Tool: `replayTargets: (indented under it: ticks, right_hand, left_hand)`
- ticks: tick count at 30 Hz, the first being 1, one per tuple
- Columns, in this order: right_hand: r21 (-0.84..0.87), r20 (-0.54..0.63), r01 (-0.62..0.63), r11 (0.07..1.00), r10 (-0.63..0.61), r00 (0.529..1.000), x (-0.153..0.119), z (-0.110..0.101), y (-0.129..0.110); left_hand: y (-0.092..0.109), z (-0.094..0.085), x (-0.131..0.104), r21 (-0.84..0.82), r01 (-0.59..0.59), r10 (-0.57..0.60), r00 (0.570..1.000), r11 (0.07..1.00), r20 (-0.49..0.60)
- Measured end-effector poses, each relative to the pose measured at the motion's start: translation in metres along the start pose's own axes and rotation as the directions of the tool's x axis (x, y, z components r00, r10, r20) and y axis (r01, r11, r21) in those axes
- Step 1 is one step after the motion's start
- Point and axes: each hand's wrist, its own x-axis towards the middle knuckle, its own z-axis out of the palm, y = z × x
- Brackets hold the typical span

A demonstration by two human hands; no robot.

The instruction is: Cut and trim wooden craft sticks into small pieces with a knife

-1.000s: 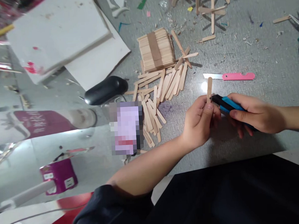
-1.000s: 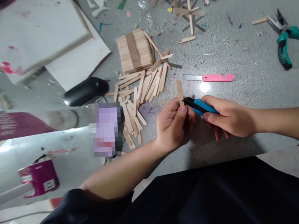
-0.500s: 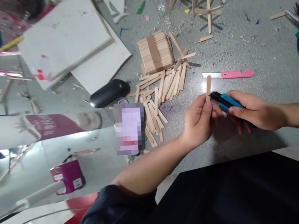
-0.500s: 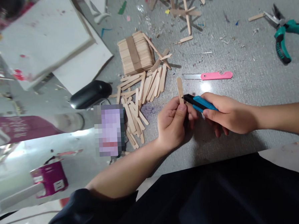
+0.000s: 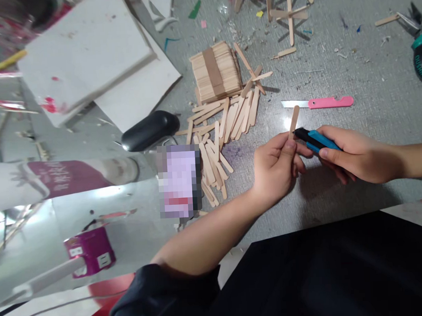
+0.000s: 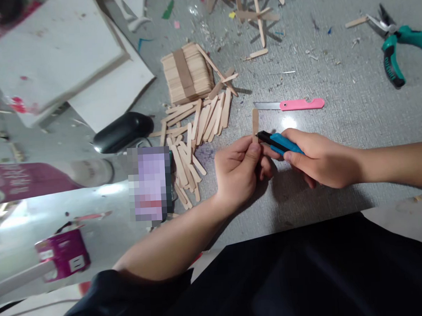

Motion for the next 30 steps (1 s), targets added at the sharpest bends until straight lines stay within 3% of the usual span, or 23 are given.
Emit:
replayTargets:
  ticks: [11,14,21,26,30]
  right_hand:
    - [-0.013,0.060,-0.076,0.997,0.076,0.995,-0.001,-0.011,-0.012]
    - [0.018,0.122,-0.094,0.995,0.091,0.988,0.004,-0.015,-0.008]
    - [0.110,0.227,-0.049,0.993,0.023,0.974,0.011,-0.021,-0.002]
    - [0.153,0.115,-0.034,0.988,0.016,0.993,0.008,-0.015,-0.006]
    - [0.166,0.088,-0.009,0.986,-0.006,0.996,0.007,-0.014,-0.002]
  left_hand:
    - [0.011,-0.013,0.012,-0.019,0.116,-0.112,0.984,0.993,0.140]
    - [0.011,-0.016,0.013,-0.032,0.130,-0.124,0.979,0.991,0.159]
    - [0.007,-0.019,0.015,-0.147,0.141,-0.109,0.972,0.979,0.211]
    - [0.003,-0.015,0.013,-0.174,0.082,-0.054,0.985,0.981,0.162]
    - [0.000,-0.010,0.011,-0.158,0.019,-0.001,0.994,0.987,0.111]
